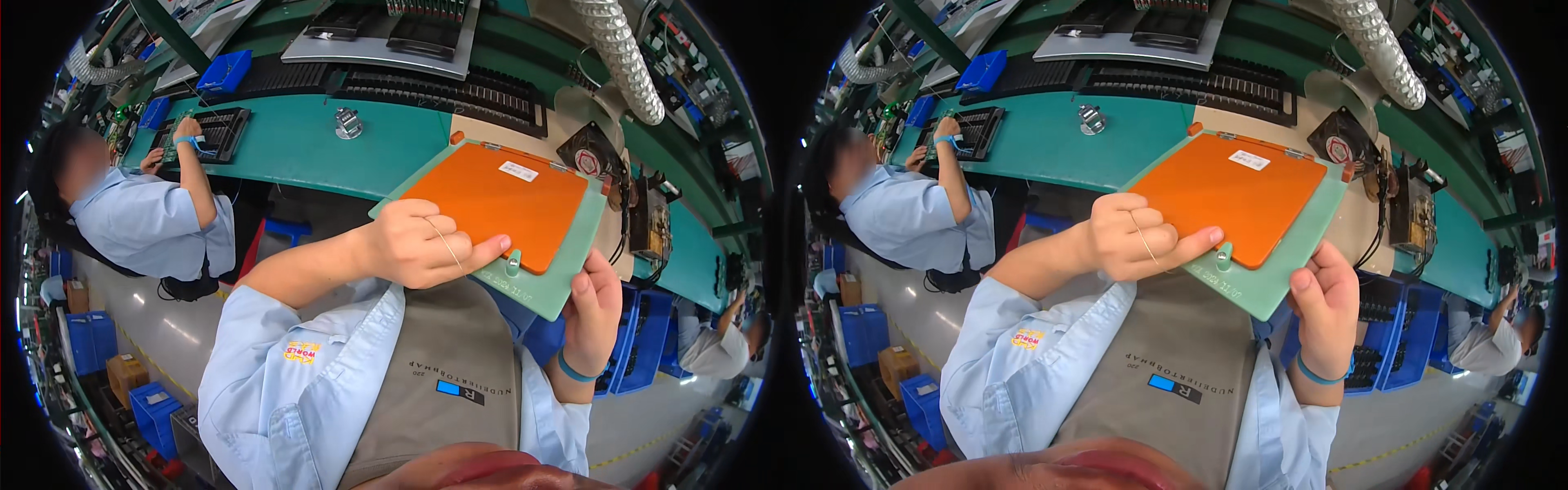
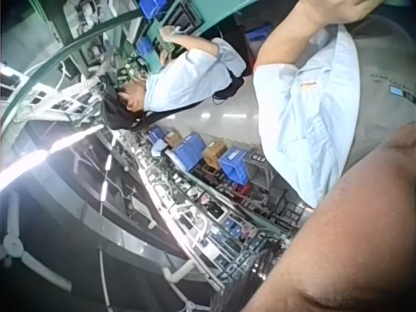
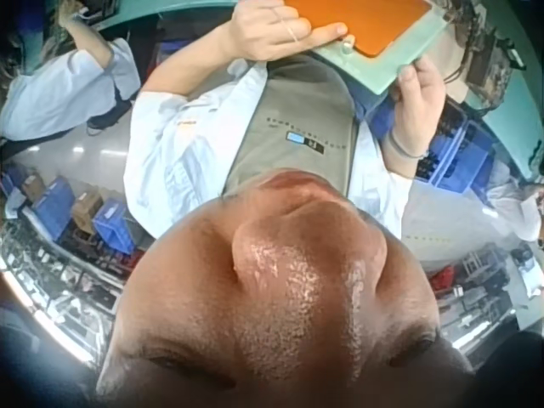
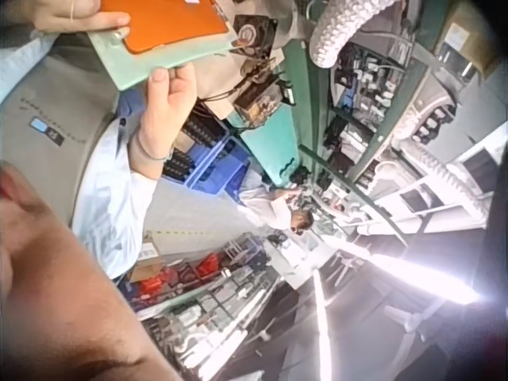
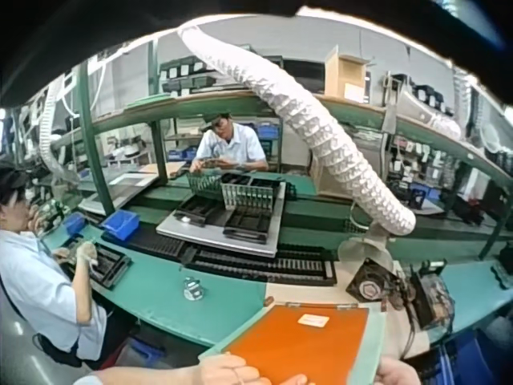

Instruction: Soldering electronic components onto a printed circuit board and assembling it into a protective housing.

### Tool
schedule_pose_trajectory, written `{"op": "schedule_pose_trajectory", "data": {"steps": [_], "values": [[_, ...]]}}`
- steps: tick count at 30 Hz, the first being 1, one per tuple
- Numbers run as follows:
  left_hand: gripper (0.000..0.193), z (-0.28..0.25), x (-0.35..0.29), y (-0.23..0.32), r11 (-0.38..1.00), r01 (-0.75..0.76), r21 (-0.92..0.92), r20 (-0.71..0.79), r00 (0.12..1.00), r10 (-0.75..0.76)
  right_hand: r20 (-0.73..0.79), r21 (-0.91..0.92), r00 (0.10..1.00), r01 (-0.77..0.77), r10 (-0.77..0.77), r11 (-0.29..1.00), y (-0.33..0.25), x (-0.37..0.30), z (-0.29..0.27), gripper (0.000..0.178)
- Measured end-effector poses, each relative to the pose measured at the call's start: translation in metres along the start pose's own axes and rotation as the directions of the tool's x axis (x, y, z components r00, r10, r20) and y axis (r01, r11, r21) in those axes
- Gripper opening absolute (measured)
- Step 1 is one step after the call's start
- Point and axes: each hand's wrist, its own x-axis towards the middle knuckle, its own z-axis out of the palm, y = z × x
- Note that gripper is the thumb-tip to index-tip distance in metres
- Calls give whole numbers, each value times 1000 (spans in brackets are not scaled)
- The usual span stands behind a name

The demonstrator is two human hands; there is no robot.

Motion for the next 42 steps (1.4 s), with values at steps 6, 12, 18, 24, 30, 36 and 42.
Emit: {"op": "schedule_pose_trajectory", "data": {"steps": [6,12,18,24,30,36,42], "values": [[16,18,-4,-4,998,-23,55,40,999,21,-23,52,997,-74,76,996,27,31,-20,38],[20,53,-19,-20,989,-25,146,154,988,3,3,108,999,-49,49,993,71,89,-40,30],[23,92,-38,-25,987,84,137,163,981,-106,23,152,997,-74,72,986,110,127,-68,32],[18,110,-41,-26,978,116,176,218,964,-154,-55,47,991,-121,124,992,116,135,-76,30],[19,121,-46,-18,970,190,153,280,933,-227,-204,-322,975,-150,86,935,112,140,-73,27],[33,123,-46,-17,952,296,76,340,890,-304,-225,-541,973,-80,-52,837,119,144,-72,24],[47,107,-40,-12,914,405,14,296,871,-391,-259,-712,962,-130,-86,690,117,140,-64,26]]}}
